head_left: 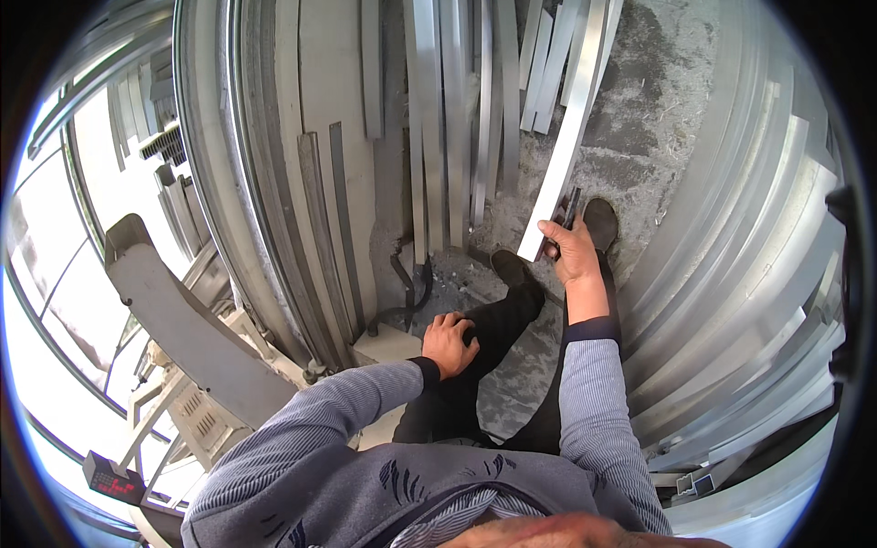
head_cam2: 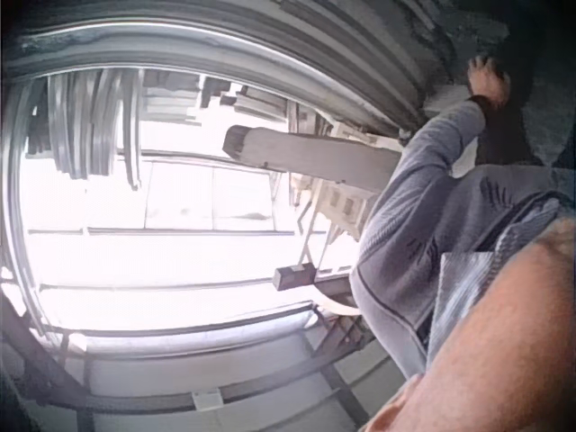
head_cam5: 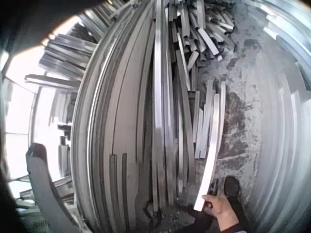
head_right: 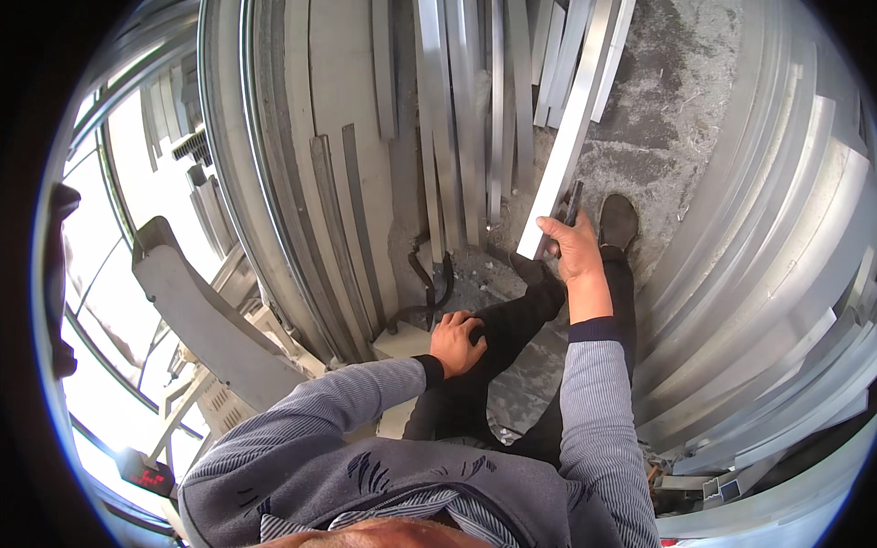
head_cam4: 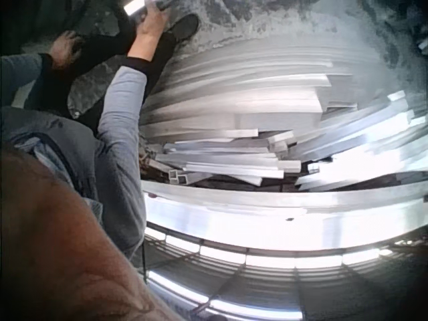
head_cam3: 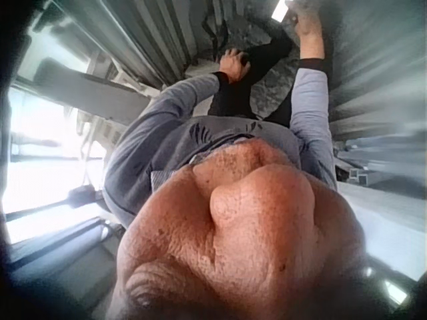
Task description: The person operates a metal cutting saw to cut aluminum profiles to length, then marks each cut piece with a marker and stacks them on a nearby table. The person repeats this cycle multiple times, handling the profiles by hand and using the saw's control panel to initiate cuts.
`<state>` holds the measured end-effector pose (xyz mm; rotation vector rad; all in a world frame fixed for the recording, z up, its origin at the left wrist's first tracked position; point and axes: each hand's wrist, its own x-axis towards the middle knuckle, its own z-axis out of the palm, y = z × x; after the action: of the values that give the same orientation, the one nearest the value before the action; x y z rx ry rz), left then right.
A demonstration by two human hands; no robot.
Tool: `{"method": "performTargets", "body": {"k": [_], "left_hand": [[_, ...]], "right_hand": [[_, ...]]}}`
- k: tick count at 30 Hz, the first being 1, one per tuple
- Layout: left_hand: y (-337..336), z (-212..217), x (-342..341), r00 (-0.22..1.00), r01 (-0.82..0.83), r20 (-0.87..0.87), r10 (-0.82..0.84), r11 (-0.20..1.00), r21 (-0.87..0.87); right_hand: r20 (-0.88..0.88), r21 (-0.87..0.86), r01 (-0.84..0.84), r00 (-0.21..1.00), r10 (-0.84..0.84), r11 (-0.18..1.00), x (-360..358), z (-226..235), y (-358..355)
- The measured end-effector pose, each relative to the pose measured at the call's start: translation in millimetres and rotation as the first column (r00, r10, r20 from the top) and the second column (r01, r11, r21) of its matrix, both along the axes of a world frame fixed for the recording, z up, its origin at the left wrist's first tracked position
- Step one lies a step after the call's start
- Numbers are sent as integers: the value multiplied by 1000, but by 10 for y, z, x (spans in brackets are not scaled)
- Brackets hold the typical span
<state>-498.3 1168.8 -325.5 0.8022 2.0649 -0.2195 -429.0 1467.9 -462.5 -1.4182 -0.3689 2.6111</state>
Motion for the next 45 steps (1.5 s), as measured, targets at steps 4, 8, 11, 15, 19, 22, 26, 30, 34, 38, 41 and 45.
{"method": "performTargets", "body": {"k": [4, 8, 11, 15, 19, 22, 26, 30, 34, 38, 41, 45], "left_hand": [[-43, 5, 12, 1000, -19, -5, 19, 1000, -3], [-59, 54, 9, 999, -44, -11, 44, 999, -23], [-76, 78, -11, 997, -65, -38, 65, 998, 7], [-143, 98, -31, 992, -119, -28, 119, 993, 22], [-233, 109, -10, 984, -169, -47, 172, 984, 57], [-311, 153, 41, 972, -229, -27, 232, 970, 81], [-480, 306, 153, 959, -283, -1, 284, 956, 81], [-704, 480, 289, 937, -343, 65, 342, 939, 10], [-1004, 604, 441, 909, -400, 130, 396, 916, 11], [-1298, 551, 415, 855, -490, 175, 489, 871, -38], [-1528, 551, 309, 803, -575, 201, 562, 818, 10], [-1832, 651, 206, 702, -693, 249, 668, 721, 21]], "right_hand": [[9, -3, -44, 999, 44, 999, -63, -52, -57], [0, 15, -79, 997, 79, 997, -164, -43, -84], [-14, 41, -135, 991, 135, 990, -291, -5, -73], [-74, 138, -180, 979, 192, 974, -428, 69, -58], [-123, 226, -254, 950, 286, 940, -514, 104, 0], [-140, 233, -262, 944, 299, 937, -447, 223, -76], [-50, 120, -341, 936, 349, 932, -89, 632, -412], [-52, -22, -387, 921, 386, 922, 420, 1309, -652], [42, -15, -451, 891, 452, 892, 816, 2016, -593], [107, 62, -483, 873, 475, 874, 1102, 2564, -410], [196, 78, -493, 860, 471, 867, 1301, 2876, -374], [244, 7, -487, 848, 471, 873, 1605, 3236, -565]]}}
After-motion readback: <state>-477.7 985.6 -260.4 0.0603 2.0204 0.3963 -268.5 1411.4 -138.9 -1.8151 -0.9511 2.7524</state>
